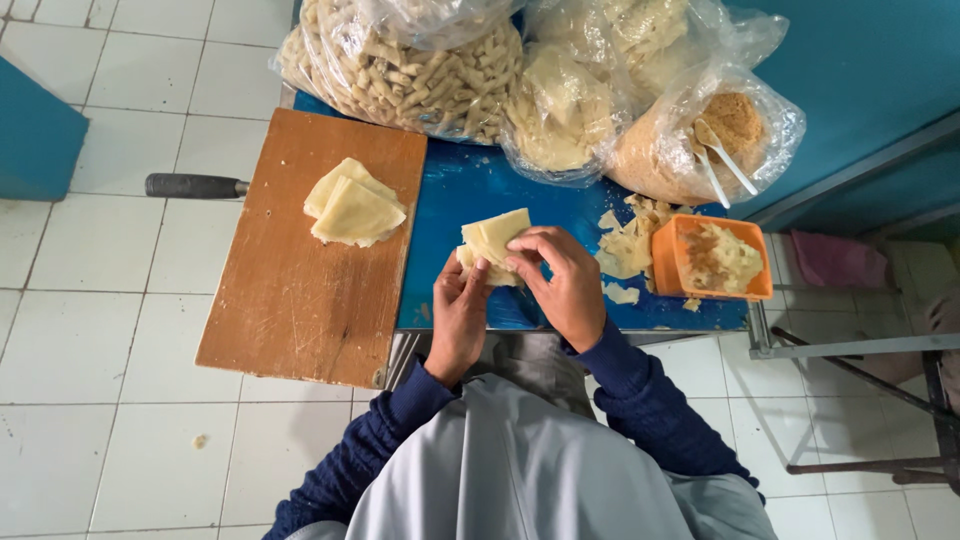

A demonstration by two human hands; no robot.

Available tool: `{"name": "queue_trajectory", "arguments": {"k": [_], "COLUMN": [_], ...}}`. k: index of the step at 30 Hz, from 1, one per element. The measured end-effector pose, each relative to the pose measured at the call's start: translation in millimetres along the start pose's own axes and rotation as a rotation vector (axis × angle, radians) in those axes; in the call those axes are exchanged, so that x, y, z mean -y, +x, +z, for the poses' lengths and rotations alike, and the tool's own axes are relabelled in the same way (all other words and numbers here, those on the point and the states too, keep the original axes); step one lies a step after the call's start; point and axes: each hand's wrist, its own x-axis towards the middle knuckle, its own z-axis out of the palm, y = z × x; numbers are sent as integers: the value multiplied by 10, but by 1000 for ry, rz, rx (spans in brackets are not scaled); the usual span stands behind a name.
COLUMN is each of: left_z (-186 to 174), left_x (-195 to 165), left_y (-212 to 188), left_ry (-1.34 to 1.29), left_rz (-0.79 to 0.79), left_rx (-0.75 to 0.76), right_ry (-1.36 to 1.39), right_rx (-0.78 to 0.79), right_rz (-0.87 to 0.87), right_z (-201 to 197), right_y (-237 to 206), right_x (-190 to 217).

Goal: The person sits at a table and assembles filled pastry snacks. They take flat dough sheets, spoon a light paste from an orange container onto a sheet, fold the sheet over the filling, and place the folded piece on a wooden board with a growing stack of finished pieces.

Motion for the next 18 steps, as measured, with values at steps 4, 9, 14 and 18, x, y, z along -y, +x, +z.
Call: {"name": "queue_trajectory", "arguments": {"k": [4,9,14,18], "left_z": [88,162,155,146], "left_x": [-94,-171,-216,-195], "left_y": [-20,-1,-12,18], "left_ry": [157,307,234,362], "left_rz": [48,61,-27,1], "left_rx": [16,-49,-75,-57], "right_ry": [-29,445,1075,1182], "right_rx": [-18,181,243,257], "right_rz": [-46,417,644,720], "right_z": [47,50,2,2], "right_y": [-43,-111,-116,-110], "right_x": [-133,-480,-824,-858]}}
